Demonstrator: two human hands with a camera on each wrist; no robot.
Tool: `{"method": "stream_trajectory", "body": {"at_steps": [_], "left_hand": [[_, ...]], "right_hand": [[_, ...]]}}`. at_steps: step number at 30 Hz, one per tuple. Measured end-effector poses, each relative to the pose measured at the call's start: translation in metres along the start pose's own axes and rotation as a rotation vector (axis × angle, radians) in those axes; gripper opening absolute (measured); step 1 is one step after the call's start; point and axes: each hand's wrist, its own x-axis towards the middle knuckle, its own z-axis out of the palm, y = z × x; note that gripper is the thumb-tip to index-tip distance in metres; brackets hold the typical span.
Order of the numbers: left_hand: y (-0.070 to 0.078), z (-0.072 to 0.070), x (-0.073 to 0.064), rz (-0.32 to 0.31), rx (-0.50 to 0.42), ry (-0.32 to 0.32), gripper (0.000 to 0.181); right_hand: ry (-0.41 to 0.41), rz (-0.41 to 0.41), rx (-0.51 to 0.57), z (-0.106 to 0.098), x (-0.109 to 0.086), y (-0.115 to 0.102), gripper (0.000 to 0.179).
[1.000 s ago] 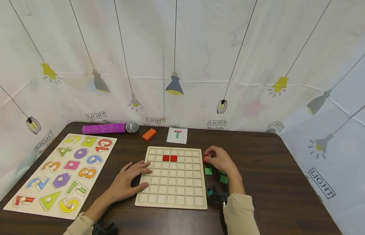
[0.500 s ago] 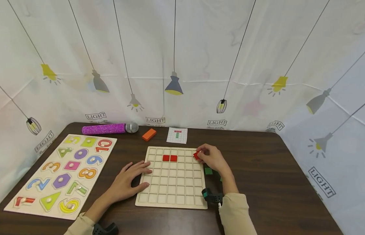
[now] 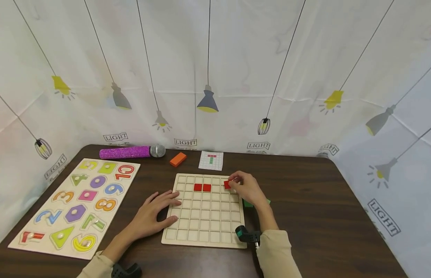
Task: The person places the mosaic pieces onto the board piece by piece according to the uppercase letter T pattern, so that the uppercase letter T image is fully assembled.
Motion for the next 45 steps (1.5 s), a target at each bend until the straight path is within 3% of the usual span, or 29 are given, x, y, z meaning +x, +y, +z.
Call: {"method": "stream_trajectory", "body": {"at_steps": [9, 19, 39, 45], "left_hand": [[0.001, -0.004, -0.002, -0.009, -0.008, 0.001, 0.041], [0.001, -0.003, -0.004, -0.010, -0.004, -0.002, 0.041], [0.001, -0.001, 0.000, -0.005, -0.012, -0.001, 0.040], [0.003, -0.002, -0.001, -0.007, -0.012, -0.006, 0.040]], "right_hand": [[-0.003, -0.063, -0.033, 0.016, 0.003, -0.010, 0.017], [0.007, -0.062, -0.032, 0.030, 0.002, -0.017, 0.016], [0.060, -0.059, -0.147, 0.035, 0.005, -0.021, 0.013], [0.067, -0.102, -0.174, 0.037, 0.004, -0.019, 0.014]]}}
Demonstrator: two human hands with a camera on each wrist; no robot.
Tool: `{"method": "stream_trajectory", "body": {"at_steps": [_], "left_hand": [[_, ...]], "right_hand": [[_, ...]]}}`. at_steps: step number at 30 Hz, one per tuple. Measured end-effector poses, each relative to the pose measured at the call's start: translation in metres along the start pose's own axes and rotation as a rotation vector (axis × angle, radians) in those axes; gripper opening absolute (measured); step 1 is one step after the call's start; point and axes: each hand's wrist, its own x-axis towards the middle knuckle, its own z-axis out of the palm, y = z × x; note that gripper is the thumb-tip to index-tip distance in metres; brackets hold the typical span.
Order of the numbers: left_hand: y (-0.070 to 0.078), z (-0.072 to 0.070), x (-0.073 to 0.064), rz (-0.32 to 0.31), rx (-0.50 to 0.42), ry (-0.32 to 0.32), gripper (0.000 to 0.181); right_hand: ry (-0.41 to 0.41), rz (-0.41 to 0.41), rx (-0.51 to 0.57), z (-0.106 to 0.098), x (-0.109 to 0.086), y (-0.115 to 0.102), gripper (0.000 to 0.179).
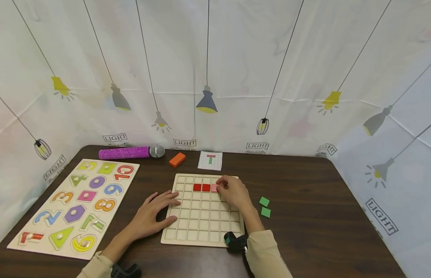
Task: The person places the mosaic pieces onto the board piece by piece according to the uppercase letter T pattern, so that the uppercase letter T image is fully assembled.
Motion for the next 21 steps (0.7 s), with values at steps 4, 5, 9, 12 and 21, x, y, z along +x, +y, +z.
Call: {"method": "stream_trajectory", "body": {"at_steps": [4, 5, 9, 12, 21], "left_hand": [[-0.0004, 0.0001, 0.0001, -0.001, 0.008, -0.002, 0.040], [-0.0005, 0.0001, 0.0002, -0.002, 0.009, -0.002, 0.040], [-0.0011, 0.0006, 0.0001, -0.003, 0.007, 0.001, 0.040], [-0.0009, 0.0010, 0.0001, -0.003, 0.006, 0.002, 0.040], [0.0015, -0.0004, -0.0004, -0.006, -0.001, 0.003, 0.041]], "right_hand": [[-0.004, -0.012, -0.007, -0.0002, -0.0003, -0.0007, 0.015], [-0.005, -0.008, -0.009, -0.0003, -0.0003, -0.0011, 0.015], [-0.004, 0.011, -0.024, -0.0003, -0.0005, -0.0036, 0.015], [-0.004, 0.024, -0.026, -0.0006, -0.0011, -0.0049, 0.015], [0.001, 0.014, -0.010, -0.0005, -0.0033, -0.0045, 0.013]]}}
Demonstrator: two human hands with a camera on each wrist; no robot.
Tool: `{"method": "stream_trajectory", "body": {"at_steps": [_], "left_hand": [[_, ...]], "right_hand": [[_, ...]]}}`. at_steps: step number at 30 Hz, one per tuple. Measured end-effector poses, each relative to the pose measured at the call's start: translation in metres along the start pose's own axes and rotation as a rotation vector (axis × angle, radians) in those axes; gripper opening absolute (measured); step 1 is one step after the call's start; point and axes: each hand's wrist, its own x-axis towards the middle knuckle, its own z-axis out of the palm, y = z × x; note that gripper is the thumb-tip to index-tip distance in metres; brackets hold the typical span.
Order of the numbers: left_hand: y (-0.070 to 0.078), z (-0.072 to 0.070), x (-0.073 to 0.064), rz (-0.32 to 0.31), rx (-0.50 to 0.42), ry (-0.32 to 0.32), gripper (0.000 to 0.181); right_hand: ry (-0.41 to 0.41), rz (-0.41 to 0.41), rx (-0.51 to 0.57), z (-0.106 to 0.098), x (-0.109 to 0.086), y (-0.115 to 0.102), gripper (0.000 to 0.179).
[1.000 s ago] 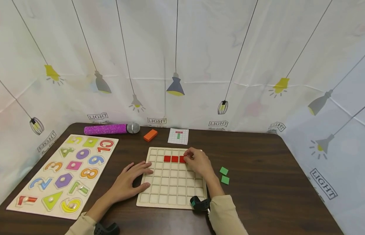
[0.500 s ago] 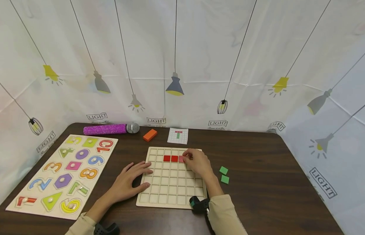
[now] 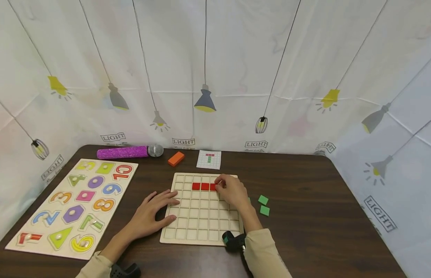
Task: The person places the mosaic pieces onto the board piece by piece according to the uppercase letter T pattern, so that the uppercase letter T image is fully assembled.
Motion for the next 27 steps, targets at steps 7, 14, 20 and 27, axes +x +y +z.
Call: {"method": "stream_trajectory", "body": {"at_steps": [7, 14, 20, 27], "left_hand": [[-0.001, 0.000, 0.003, 0.012, 0.011, 0.002, 0.041], [-0.001, 0.001, 0.001, 0.008, 0.004, 0.006, 0.040], [-0.001, 0.002, 0.001, 0.009, 0.009, -0.001, 0.041], [-0.001, 0.001, 0.001, 0.009, -0.005, 0.016, 0.040]], "right_hand": [[-0.012, 0.024, 0.032, -0.007, -0.001, -0.001, 0.016], [-0.025, 0.032, 0.059, -0.016, -0.004, 0.001, 0.018], [-0.009, 0.014, 0.054, -0.022, -0.010, 0.013, 0.018], [-0.005, 0.028, 0.019, -0.034, -0.017, 0.031, 0.017]]}}
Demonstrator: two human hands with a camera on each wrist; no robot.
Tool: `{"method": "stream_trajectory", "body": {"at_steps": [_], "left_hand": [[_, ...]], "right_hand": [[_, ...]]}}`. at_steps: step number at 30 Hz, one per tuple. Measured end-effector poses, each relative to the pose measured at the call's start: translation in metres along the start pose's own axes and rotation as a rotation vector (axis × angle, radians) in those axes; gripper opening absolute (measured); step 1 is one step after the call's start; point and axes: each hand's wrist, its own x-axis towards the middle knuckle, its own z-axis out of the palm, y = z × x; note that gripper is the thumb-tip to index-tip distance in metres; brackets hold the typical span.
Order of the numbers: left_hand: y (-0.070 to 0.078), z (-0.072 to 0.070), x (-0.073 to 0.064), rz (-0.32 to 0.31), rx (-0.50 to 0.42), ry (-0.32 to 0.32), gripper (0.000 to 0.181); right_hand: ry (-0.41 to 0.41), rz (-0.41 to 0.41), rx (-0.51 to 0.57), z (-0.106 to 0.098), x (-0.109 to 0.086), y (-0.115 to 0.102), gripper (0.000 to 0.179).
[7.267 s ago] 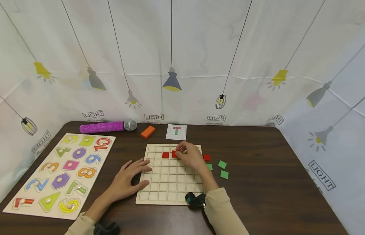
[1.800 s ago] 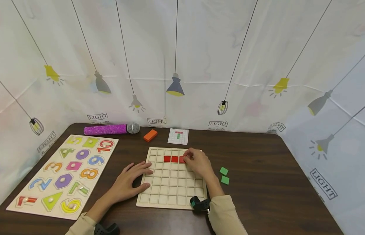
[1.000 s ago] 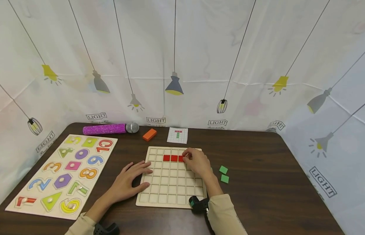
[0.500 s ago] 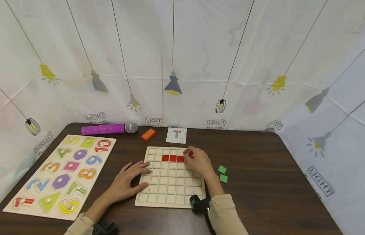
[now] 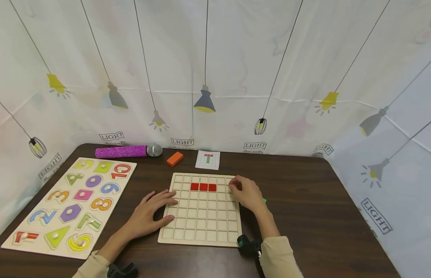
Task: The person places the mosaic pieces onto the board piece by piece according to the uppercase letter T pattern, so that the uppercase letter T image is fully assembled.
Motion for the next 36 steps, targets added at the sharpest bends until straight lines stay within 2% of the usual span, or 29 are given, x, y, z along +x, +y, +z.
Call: {"method": "stream_trajectory", "body": {"at_steps": [8, 24, 36], "left_hand": [[0.001, -0.002, 0.000, -0.012, -0.004, -0.016, 0.040], [0.001, -0.002, 0.000, -0.008, -0.003, -0.008, 0.040], [0.001, -0.002, 0.000, -0.005, 0.001, 0.001, 0.039]], "right_hand": [[0.004, 0.030, -0.053, -0.013, -0.009, 0.018, 0.018], [0.040, 0.004, -0.151, -0.044, -0.027, 0.044, 0.019], [0.041, -0.022, -0.205, -0.054, -0.041, 0.060, 0.020]]}}
